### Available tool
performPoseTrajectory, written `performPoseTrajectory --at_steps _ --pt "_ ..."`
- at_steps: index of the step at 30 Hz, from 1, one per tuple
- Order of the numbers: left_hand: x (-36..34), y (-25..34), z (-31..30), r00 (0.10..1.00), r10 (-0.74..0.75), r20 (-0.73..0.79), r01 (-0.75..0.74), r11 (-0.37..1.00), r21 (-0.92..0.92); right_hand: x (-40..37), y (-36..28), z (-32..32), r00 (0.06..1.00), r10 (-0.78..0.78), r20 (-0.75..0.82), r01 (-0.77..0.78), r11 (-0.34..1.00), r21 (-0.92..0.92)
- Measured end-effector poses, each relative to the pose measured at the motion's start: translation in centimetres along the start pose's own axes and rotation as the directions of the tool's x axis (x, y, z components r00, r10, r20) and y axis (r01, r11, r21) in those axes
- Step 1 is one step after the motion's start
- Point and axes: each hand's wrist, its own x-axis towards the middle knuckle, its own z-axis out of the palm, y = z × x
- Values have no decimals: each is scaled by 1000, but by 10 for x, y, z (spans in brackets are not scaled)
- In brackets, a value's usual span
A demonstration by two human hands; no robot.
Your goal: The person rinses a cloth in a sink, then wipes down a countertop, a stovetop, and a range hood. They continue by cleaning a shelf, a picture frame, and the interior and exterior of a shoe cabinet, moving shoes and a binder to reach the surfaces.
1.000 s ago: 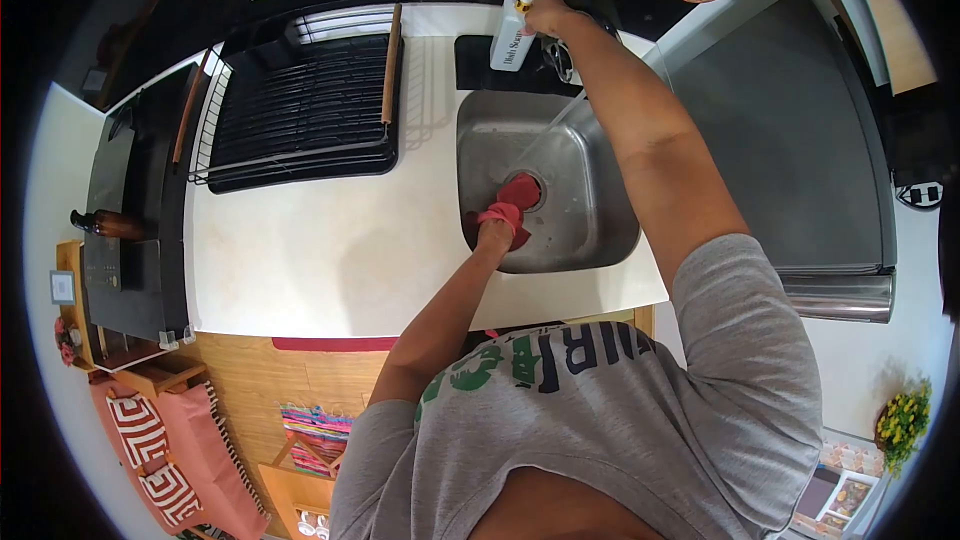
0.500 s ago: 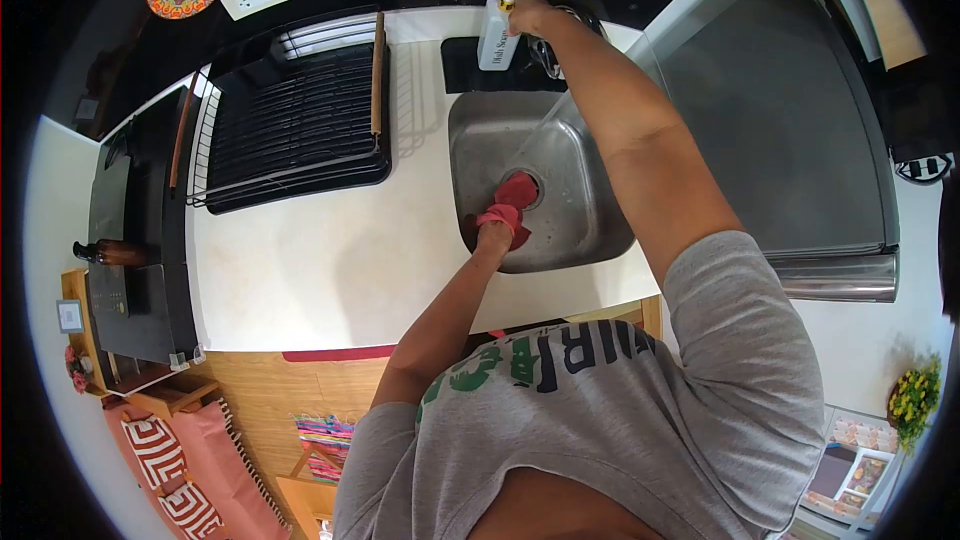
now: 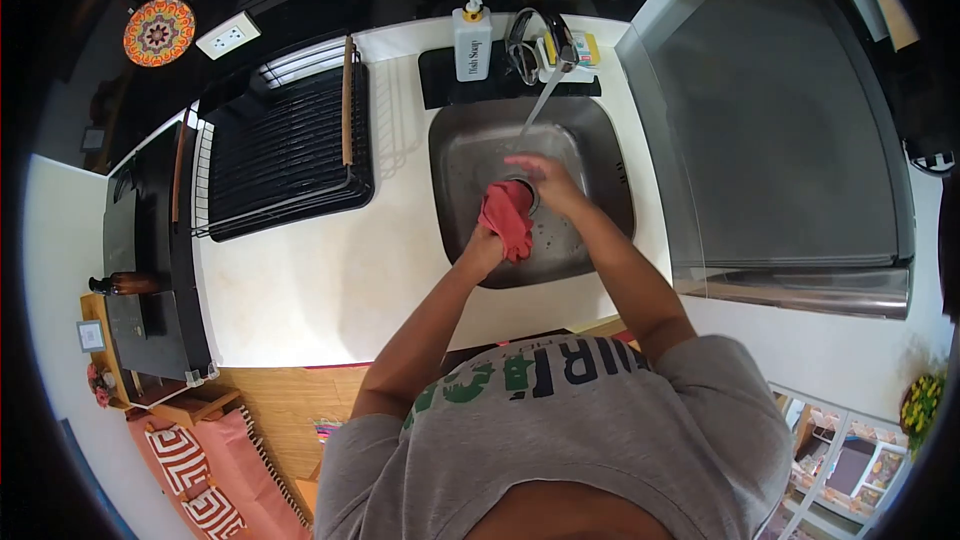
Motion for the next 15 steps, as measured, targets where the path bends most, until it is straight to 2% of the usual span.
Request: performPoseTrajectory --at_steps 1,2,4,5,6,7,8,9,10,11,13,14,15 --pt "1 8 3 998 -16 61 27 982 -187 -10 16 0 985 148 84 -164 957 238" --pt "4 15 3 999 -17 46 25 983 -183 -18 19 0 985 143 98 -163 956 244" --pt "8 29 -4 947 -100 306 255 813 -524 -35 26 2 990 89 111 -69 981 -180" --pt "8 40 -7 949 -111 294 258 812 -524 -38 41 -5 988 92 121 -71 983 -167" --pt "8 51 -11 939 -152 310 313 753 -579 -42 57 -16 987 157 40 -161 981 105" --pt "8 53 -15 924 -194 330 368 681 -632 -49 72 -22 968 251 -23 -225 900 374" --pt "11 36 -19 919 -218 327 385 666 -639 -55 57 -22 961 277 -14 -250 888 386" --pt "14 7 -23 925 -277 261 378 584 -718 -61 40 -23 965 253 76 -217 598 772" --pt "19 -16 -23 922 -331 199 352 506 -787 -62 28 -19 975 185 125 -157 168 973" --pt "26 -28 -14 917 -344 203 361 498 -788 -61 33 -6 972 198 124 -157 160 975" --pt "45 -46 15 766 -643 6 437 513 -739 -52 47 30 920 378 -103 -35 342 939" --pt "53 -53 21 761 -649 11 443 507 -739 -46 52 47 917 386 -105 -36 341 939" --pt "62 -63 27 758 -652 0 456 530 -715 -40 55 63 894 389 -223 -90 644 759"
